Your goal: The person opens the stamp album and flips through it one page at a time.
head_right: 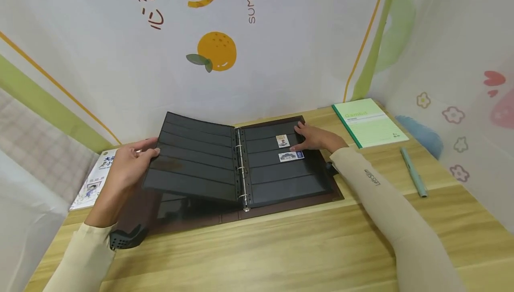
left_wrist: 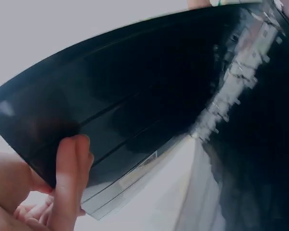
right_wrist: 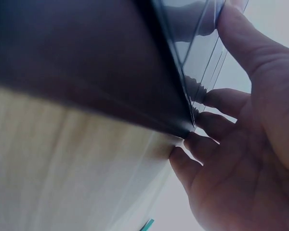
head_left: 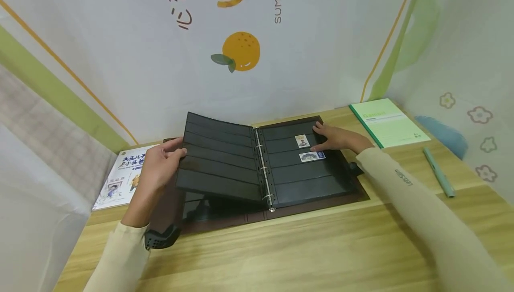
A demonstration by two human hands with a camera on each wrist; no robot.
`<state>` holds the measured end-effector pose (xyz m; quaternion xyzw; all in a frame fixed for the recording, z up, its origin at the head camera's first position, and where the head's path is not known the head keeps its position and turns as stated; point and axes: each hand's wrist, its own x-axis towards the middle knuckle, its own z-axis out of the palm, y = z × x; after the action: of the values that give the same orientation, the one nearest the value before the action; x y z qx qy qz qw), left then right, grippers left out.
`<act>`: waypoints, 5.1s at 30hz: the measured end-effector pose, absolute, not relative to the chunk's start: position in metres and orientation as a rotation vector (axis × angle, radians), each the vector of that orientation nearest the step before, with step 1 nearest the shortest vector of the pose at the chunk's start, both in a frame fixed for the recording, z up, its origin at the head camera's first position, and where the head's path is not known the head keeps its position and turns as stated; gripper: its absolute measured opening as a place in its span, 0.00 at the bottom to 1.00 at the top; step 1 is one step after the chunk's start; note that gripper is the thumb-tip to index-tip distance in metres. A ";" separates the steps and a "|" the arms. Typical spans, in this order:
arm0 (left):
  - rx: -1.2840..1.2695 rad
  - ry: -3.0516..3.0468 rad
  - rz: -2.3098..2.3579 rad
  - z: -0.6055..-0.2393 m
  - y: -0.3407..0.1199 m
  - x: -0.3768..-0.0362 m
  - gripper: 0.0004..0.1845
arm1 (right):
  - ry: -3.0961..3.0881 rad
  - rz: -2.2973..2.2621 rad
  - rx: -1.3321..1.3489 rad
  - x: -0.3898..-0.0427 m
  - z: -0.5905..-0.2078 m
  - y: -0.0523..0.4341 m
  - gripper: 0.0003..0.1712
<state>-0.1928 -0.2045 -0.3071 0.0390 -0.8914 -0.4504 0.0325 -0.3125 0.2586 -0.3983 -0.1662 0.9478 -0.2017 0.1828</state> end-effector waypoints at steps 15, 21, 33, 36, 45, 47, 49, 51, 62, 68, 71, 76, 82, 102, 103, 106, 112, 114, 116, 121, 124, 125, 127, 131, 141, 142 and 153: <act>-0.166 -3.176 -0.823 -0.378 -0.238 -0.196 0.29 | 2.681 -0.580 -0.491 -0.313 -0.398 0.262 0.60; -0.322 -3.099 -0.448 -0.382 -0.225 -0.192 0.28 | 2.831 -0.523 -0.468 -0.309 -0.392 0.263 0.64; -0.499 -3.268 -0.290 -0.380 -0.161 -0.156 0.51 | 2.947 -0.472 -0.287 -0.299 -0.389 0.253 0.51; -0.443 -3.364 -0.318 -0.382 -0.151 -0.151 0.54 | 2.935 -0.461 -0.317 -0.298 -0.390 0.249 0.52; -0.405 -3.409 -0.334 -0.391 -0.148 -0.152 0.55 | 2.991 -0.662 -0.337 -0.293 -0.386 0.244 0.48; -0.402 -3.413 -0.350 -0.391 -0.149 -0.153 0.55 | 2.982 -0.710 -0.375 -0.292 -0.381 0.247 0.49; -0.401 -3.416 -0.357 -0.391 -0.148 -0.153 0.55 | 2.943 -0.769 -0.428 -0.290 -0.376 0.252 0.49; -0.402 -3.418 -0.361 -0.390 -0.148 -0.154 0.55 | 2.881 -0.831 -0.488 -0.289 -0.371 0.259 0.48; -0.392 -3.432 -0.350 -0.390 -0.151 -0.152 0.55 | 2.350 -1.286 -0.412 -0.295 -0.335 0.279 0.45; -0.404 -3.444 -0.320 -0.391 -0.150 -0.155 0.56 | 2.314 -1.458 -0.430 -0.297 -0.305 0.255 0.42; -0.414 -3.457 -0.293 -0.390 -0.149 -0.155 0.56 | 2.288 -1.545 -0.456 -0.298 -0.294 0.238 0.42; -0.431 -3.468 -0.241 -0.389 -0.148 -0.154 0.54 | 2.237 -1.675 -0.510 -0.294 -0.278 0.207 0.42; -0.426 -3.474 -0.219 -0.387 -0.147 -0.155 0.53 | 2.205 -1.741 -0.494 -0.294 -0.265 0.183 0.41; -0.630 -3.200 -0.790 -0.182 -0.049 -0.199 0.31 | 2.065 -1.761 -0.534 -0.294 -0.239 0.117 0.48; -0.652 -3.208 -0.752 -0.181 -0.047 -0.202 0.24 | 2.080 -1.751 -0.539 -0.294 -0.237 0.115 0.47; -0.669 -3.191 -0.715 -0.183 -0.048 -0.206 0.14 | 2.114 -1.720 -0.574 -0.292 -0.235 0.109 0.47; -0.628 -3.090 -0.634 -0.192 -0.062 -0.200 0.18 | 2.228 -1.589 -0.574 -0.299 -0.246 0.119 0.45; -0.609 -3.057 -0.605 -0.194 -0.069 -0.199 0.10 | 2.354 -1.472 -0.551 -0.306 -0.256 0.130 0.48; -0.587 -3.044 -0.590 -0.195 -0.077 -0.199 0.02 | 2.505 -1.261 -0.546 -0.313 -0.269 0.145 0.52; -0.494 -3.104 -0.629 -0.201 -0.103 -0.201 0.05 | 2.637 -0.634 -0.579 -0.327 -0.311 0.187 0.63; -0.426 -3.163 -0.646 -0.205 -0.119 -0.200 0.30 | 2.608 -0.474 -0.587 -0.328 -0.334 0.211 0.64; -0.399 -3.183 -0.655 -0.207 -0.124 -0.199 0.35 | 2.613 -0.443 -0.592 -0.328 -0.340 0.218 0.64; -0.347 -3.215 -0.664 -0.212 -0.134 -0.198 0.37 | 2.617 -0.401 -0.579 -0.327 -0.350 0.231 0.65; -0.263 -3.247 -0.709 -0.228 -0.157 -0.196 0.39 | 2.621 -0.408 -0.560 -0.325 -0.365 0.250 0.68; -0.145 -3.251 -0.861 -0.289 -0.202 -0.196 0.40 | 2.656 -0.578 -0.546 -0.316 -0.384 0.269 0.70; -0.135 -3.260 -0.876 -0.296 -0.205 -0.196 0.41 | 2.661 -0.579 -0.547 -0.315 -0.385 0.270 0.69; -0.085 -3.369 -0.683 -0.361 -0.221 -0.193 0.39 | 2.649 -0.647 -0.513 -0.314 -0.402 0.274 0.69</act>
<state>-0.1932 -0.2215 -0.3610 -0.0245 -0.9690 -0.1965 -0.1479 -0.3137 0.2741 -0.4018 -0.1819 0.9387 -0.2293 0.1822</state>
